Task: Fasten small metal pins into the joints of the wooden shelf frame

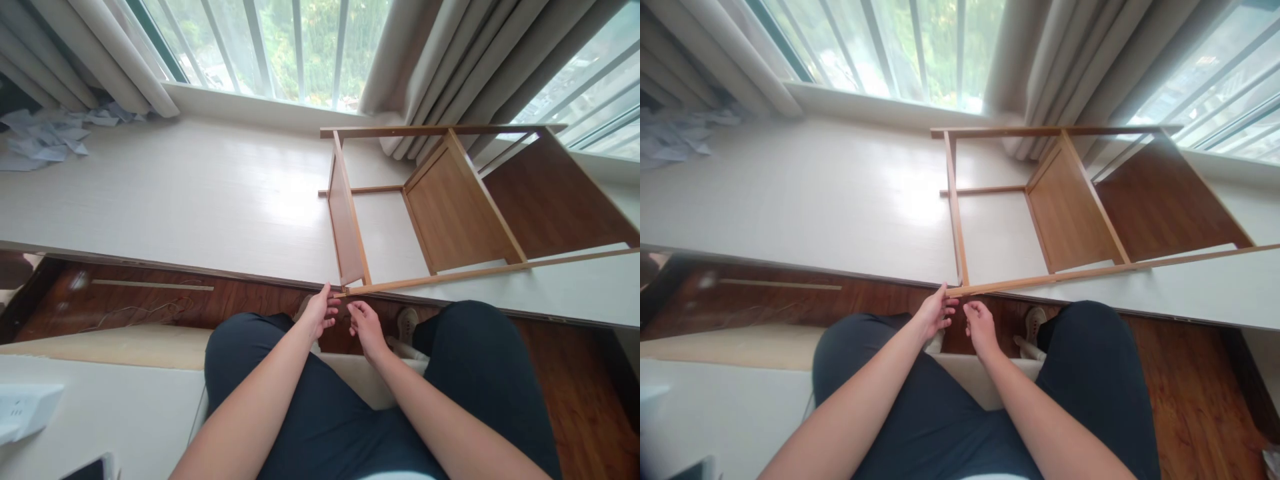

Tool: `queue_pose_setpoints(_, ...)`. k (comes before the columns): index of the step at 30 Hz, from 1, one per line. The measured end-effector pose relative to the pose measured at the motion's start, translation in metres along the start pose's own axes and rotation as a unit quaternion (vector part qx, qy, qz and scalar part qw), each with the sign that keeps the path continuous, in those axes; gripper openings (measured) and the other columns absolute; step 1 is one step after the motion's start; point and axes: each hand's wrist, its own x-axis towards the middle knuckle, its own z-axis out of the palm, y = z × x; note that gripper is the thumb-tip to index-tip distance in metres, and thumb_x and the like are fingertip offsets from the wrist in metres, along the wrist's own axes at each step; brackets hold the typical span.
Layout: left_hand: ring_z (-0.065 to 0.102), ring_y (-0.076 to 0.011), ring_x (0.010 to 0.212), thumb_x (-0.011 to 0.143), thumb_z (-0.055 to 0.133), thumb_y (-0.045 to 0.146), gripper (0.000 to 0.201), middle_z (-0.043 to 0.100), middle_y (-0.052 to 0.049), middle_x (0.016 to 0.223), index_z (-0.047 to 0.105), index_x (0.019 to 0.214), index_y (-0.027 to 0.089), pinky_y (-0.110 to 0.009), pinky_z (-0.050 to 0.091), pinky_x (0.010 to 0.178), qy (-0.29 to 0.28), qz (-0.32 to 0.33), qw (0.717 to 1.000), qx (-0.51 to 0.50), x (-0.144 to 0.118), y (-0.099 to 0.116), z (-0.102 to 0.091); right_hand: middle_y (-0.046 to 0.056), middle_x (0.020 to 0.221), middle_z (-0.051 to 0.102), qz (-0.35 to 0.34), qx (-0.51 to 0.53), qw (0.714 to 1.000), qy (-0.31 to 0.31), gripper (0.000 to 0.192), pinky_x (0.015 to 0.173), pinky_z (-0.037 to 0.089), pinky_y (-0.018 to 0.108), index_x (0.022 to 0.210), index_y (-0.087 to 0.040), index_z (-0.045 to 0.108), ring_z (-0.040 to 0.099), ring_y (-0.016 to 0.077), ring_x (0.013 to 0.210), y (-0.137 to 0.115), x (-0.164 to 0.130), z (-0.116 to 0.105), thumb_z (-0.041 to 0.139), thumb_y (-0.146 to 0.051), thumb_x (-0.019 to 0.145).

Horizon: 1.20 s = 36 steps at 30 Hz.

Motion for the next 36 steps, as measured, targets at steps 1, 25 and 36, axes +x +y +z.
queue_pose_setpoints(1, 0.051, -0.0099, 0.064, 0.090, 0.055, 0.068, 0.055, 0.068, -0.010, 0.107, 0.068, 0.106, 0.017, -0.021, 0.039, 0.051, -0.002, 0.002, 1.000, 0.013, -0.004, -0.002, -0.001, -0.013, 0.049, 0.034, 0.010, -0.003, 1.000, -0.017, 0.031, 0.039, 0.034, 0.022, 0.086, -0.021, 0.058, 0.029, 0.0071, 0.040, -0.001, -0.001, -0.004, 0.070, -0.047, 0.075)
queue_pose_setpoints(25, 0.052, -0.0111, 0.061, 0.062, 0.089, 0.048, 0.047, 0.066, -0.004, 0.071, 0.074, 0.089, 0.013, -0.023, 0.028, 0.055, 0.032, 0.183, 0.980, 0.075, 0.002, -0.042, 0.016, -0.004, 0.063, 0.070, -0.155, -0.229, 0.961, -0.015, 0.024, 0.061, 0.044, 0.029, 0.104, -0.025, 0.058, 0.063, 0.0179, 0.054, -0.014, -0.006, -0.005, 0.062, -0.025, 0.081)
queue_pose_setpoints(36, 0.049, -0.0101, 0.065, 0.055, 0.090, 0.055, 0.059, 0.065, -0.003, 0.078, 0.076, 0.094, 0.013, -0.023, 0.027, 0.057, 0.033, 0.157, 0.982, 0.099, 0.011, -0.037, 0.012, 0.001, 0.078, 0.072, -0.192, -0.208, 0.959, 0.019, 0.016, 0.071, 0.049, 0.033, 0.085, -0.024, 0.062, 0.066, 0.0193, 0.068, 0.000, 0.000, -0.017, 0.071, -0.032, 0.076)
